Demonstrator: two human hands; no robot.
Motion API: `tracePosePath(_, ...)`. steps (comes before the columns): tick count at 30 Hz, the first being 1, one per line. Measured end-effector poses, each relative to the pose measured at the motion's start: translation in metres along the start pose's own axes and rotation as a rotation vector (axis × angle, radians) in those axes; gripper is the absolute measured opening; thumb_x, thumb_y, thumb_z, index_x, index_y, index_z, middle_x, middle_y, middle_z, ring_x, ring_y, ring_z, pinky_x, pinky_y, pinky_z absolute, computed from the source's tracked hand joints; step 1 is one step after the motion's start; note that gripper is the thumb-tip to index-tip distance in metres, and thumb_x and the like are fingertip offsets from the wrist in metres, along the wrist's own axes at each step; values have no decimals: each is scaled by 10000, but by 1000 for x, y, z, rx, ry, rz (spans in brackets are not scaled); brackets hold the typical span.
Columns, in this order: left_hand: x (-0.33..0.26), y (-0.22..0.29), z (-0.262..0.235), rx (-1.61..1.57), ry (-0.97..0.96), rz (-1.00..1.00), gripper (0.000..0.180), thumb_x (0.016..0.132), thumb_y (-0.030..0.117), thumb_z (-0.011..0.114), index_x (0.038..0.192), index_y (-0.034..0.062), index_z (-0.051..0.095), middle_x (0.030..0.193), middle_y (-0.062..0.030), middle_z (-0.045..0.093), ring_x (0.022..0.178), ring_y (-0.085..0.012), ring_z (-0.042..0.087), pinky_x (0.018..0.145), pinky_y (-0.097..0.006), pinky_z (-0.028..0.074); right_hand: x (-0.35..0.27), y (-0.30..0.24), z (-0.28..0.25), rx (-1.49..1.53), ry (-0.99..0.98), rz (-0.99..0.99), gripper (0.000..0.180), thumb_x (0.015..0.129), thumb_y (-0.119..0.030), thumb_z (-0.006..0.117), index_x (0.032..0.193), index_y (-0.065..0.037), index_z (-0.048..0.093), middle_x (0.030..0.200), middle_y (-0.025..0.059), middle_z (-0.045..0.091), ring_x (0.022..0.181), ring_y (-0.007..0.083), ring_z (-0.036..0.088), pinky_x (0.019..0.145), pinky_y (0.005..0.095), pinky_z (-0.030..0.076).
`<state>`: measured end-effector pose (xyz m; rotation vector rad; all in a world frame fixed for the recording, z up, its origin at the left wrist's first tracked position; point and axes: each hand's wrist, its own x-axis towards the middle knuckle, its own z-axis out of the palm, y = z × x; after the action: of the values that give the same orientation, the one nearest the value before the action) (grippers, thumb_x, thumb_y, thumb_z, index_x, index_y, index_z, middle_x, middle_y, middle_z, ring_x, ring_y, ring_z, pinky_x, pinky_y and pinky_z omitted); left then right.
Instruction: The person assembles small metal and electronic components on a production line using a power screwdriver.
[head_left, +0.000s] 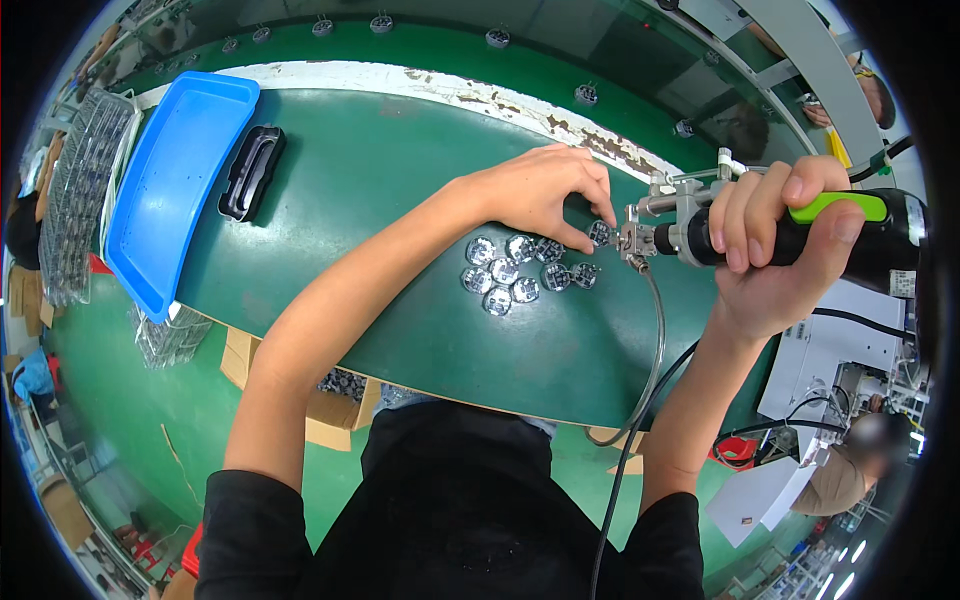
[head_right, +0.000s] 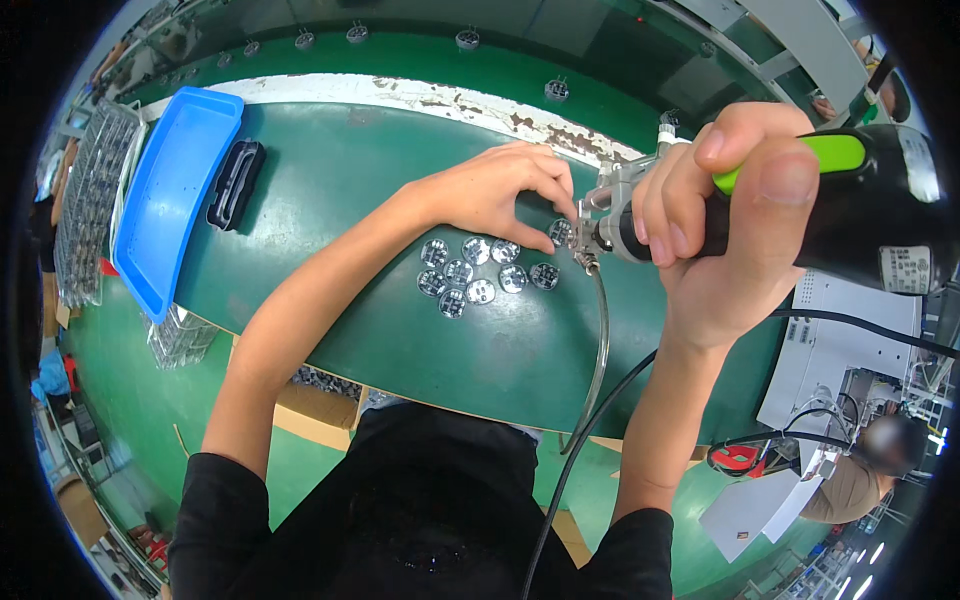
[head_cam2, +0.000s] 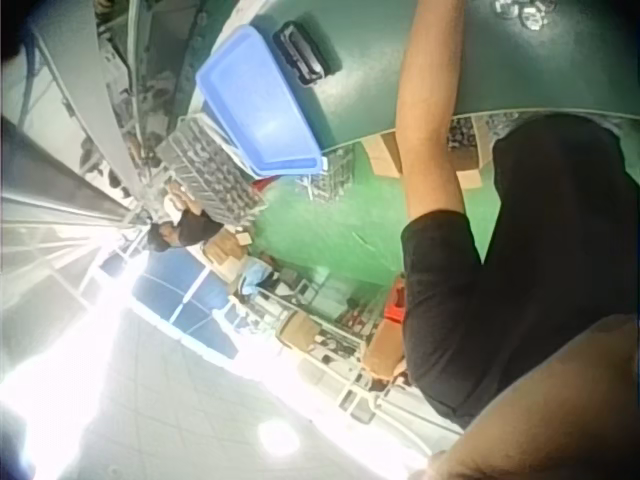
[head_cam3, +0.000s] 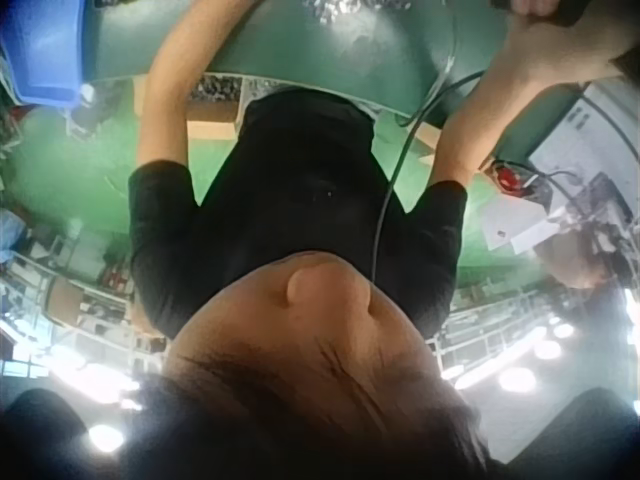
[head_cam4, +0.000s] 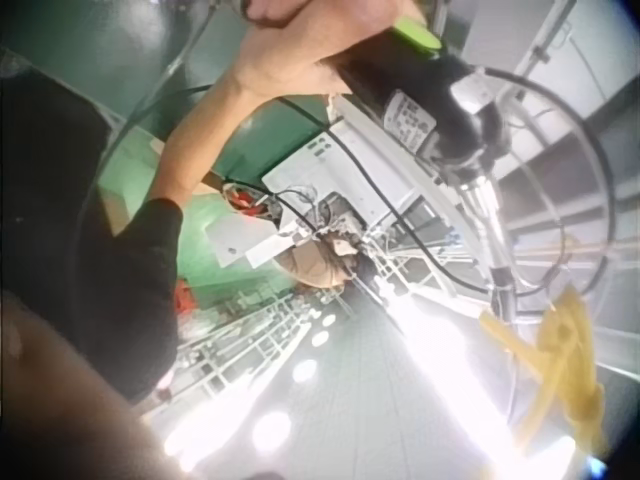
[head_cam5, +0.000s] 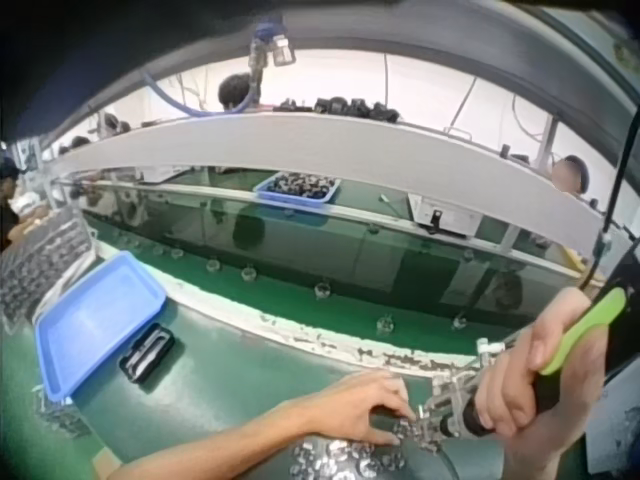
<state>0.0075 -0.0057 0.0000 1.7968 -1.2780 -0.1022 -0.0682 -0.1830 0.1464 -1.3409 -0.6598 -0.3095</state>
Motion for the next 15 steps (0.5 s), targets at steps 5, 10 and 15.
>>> tracePosePath(5, 0, -1, 1, 45, -39, -9, 290, 744, 277, 857, 998, 161, 778, 934, 21, 632, 988, -204, 578, 920, -371, 412, -6, 5, -3, -65, -17, 45, 423, 1092, -480, 380, 981, -87, 489, 575, -23, 384, 435, 66, 350, 462, 241, 361)
tracePosePath(10, 0, -2, 2, 44, -36, -16, 284, 742, 275, 855, 991, 163, 776, 927, 32, 629, 979, -199, 578, 909, -367, 409, -7, 7, 0, -89, -20, 42, 423, 1089, -485, 392, 978, -88, 488, 572, -22, 391, 432, 63, 355, 456, 236, 360)
tracePosePath(15, 1, -2, 2, 53, -36, -10, 283, 741, 275, 855, 988, 160, 776, 914, 31, 627, 971, -199, 580, 905, -367, 413, -7, 8, -2, -94, -23, 37, 424, 1089, -484, 394, 972, -87, 490, 568, -22, 393, 431, 62, 364, 453, 234, 362)
